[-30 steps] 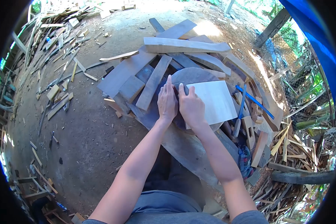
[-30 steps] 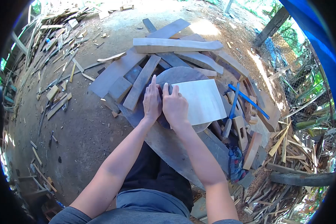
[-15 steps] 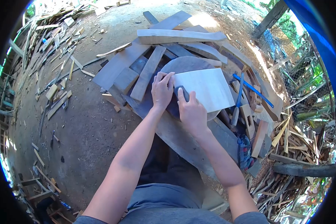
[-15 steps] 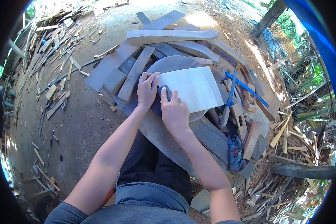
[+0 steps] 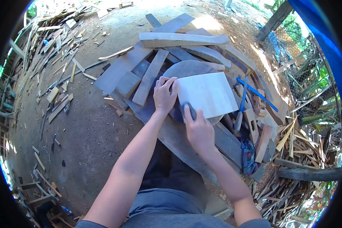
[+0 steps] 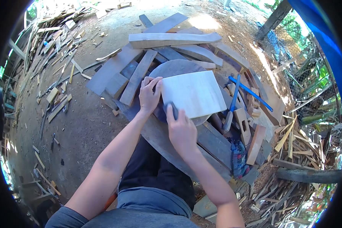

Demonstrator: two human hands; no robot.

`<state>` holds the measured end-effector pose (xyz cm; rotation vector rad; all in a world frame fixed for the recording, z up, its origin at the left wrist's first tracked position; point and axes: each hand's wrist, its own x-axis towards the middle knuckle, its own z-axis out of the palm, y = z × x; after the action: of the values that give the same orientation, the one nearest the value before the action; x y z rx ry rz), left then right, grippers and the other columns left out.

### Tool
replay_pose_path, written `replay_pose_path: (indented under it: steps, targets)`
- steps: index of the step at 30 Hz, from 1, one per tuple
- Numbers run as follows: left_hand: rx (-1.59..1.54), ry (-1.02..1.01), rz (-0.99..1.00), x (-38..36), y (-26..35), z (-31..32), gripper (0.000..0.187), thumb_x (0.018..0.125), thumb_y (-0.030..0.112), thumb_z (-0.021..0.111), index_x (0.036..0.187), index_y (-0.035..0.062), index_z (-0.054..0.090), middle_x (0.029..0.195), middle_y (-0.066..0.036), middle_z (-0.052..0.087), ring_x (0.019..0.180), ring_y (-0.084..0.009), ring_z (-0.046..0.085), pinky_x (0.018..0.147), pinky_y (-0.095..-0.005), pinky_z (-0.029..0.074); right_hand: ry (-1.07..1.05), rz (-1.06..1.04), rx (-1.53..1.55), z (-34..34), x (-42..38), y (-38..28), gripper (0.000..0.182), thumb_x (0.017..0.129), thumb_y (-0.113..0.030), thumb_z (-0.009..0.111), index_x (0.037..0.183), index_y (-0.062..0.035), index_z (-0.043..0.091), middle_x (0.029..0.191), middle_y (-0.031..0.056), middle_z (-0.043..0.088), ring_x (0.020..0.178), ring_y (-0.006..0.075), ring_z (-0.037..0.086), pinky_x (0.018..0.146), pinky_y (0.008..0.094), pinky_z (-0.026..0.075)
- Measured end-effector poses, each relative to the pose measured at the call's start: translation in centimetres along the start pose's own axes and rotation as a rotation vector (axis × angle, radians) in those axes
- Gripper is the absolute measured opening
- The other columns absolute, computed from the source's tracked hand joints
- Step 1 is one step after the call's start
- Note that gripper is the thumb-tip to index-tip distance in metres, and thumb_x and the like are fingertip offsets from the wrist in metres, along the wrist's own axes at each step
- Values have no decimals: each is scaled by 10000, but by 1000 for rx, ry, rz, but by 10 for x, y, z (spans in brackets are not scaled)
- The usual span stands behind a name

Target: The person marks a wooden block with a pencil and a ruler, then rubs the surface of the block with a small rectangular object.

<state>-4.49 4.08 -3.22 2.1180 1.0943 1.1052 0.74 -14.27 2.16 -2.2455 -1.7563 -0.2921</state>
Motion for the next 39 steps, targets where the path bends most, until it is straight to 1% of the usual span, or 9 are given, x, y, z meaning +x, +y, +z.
replay_pose_path:
  steps: [5, 7, 12, 18, 24, 26, 29, 33, 39]
  targets:
    - [3, 26, 28, -1, -2, 0, 236, 971, 238, 603, 1113, 110, 741, 1003, -74, 623, 998, -261, 611, 872, -390, 496, -150, 2, 23, -28, -35, 4, 494, 865, -133, 617, 1353, -69, 578, 987, 137, 549, 793, 270, 662, 698, 374, 566]
    - [-21, 17, 5, -3, -2, 3, 243, 989, 233, 577, 1117, 109, 741, 1006, -75, 624, 1001, -264, 609, 875, -391, 494, -75, -32, -69, -17, -4, 12, 450, 907, -151, 591, 1349, -68, 578, 990, 144, 555, 776, 280, 670, 695, 380, 567]
    - [-33, -19, -32, 0, 1, 1, 301, 1027, 266, 500, 1122, 105, 735, 1037, -67, 621, 1021, -270, 596, 894, -399, 479, -35, 128, -7, 24, 80, 30, 454, 896, -156, 580, 1340, -60, 577, 1001, 158, 564, 707, 300, 691, 660, 406, 578]
    - [-67, -3, -44, -1, -3, 2, 352, 1045, 288, 451, 1126, 100, 737, 1048, -67, 617, 1015, -278, 586, 902, -413, 462, -68, 5, -45, -4, 0, 14, 436, 915, -149, 561, 1341, -55, 568, 1010, 174, 574, 722, 317, 698, 647, 413, 580]
    - [-39, -23, -46, 0, -1, 0, 356, 1047, 281, 449, 1153, 87, 728, 1054, -69, 616, 1021, -274, 581, 901, -404, 459, 5, 59, -34, 39, 92, 22, 423, 895, -134, 568, 1310, -53, 579, 1030, 173, 578, 731, 309, 701, 640, 409, 578]
    - [-18, -14, -25, 1, -1, -3, 358, 1048, 281, 448, 1157, 84, 726, 1055, -71, 615, 1019, -275, 580, 900, -404, 458, -15, 110, -21, 52, 112, 23, 401, 973, -207, 544, 1350, -74, 553, 1079, 207, 572, 704, 351, 694, 612, 439, 582]
    - [-19, -31, -16, 0, 1, -2, 388, 1061, 300, 422, 1185, 79, 716, 1063, -81, 612, 1030, -280, 578, 912, -402, 459, -62, 100, -68, 27, 74, 14, 438, 884, -129, 570, 1315, -57, 578, 1027, 162, 580, 745, 305, 702, 648, 400, 580]
    - [-14, -63, -54, 0, -1, -2, 441, 1080, 334, 375, 1210, 72, 705, 1073, -86, 609, 1052, -283, 575, 934, -395, 455, -66, 1, -44, -2, 1, 10, 466, 878, -125, 566, 1338, -51, 576, 1021, 143, 580, 731, 286, 700, 639, 385, 579]
    - [-62, -17, -32, -1, -4, 1, 447, 1072, 353, 374, 1177, 90, 720, 1038, -81, 603, 1006, -293, 569, 890, -411, 452, 9, 83, -33, 38, 91, 17, 441, 878, -126, 567, 1311, -48, 586, 1012, 148, 577, 738, 293, 704, 650, 392, 587]
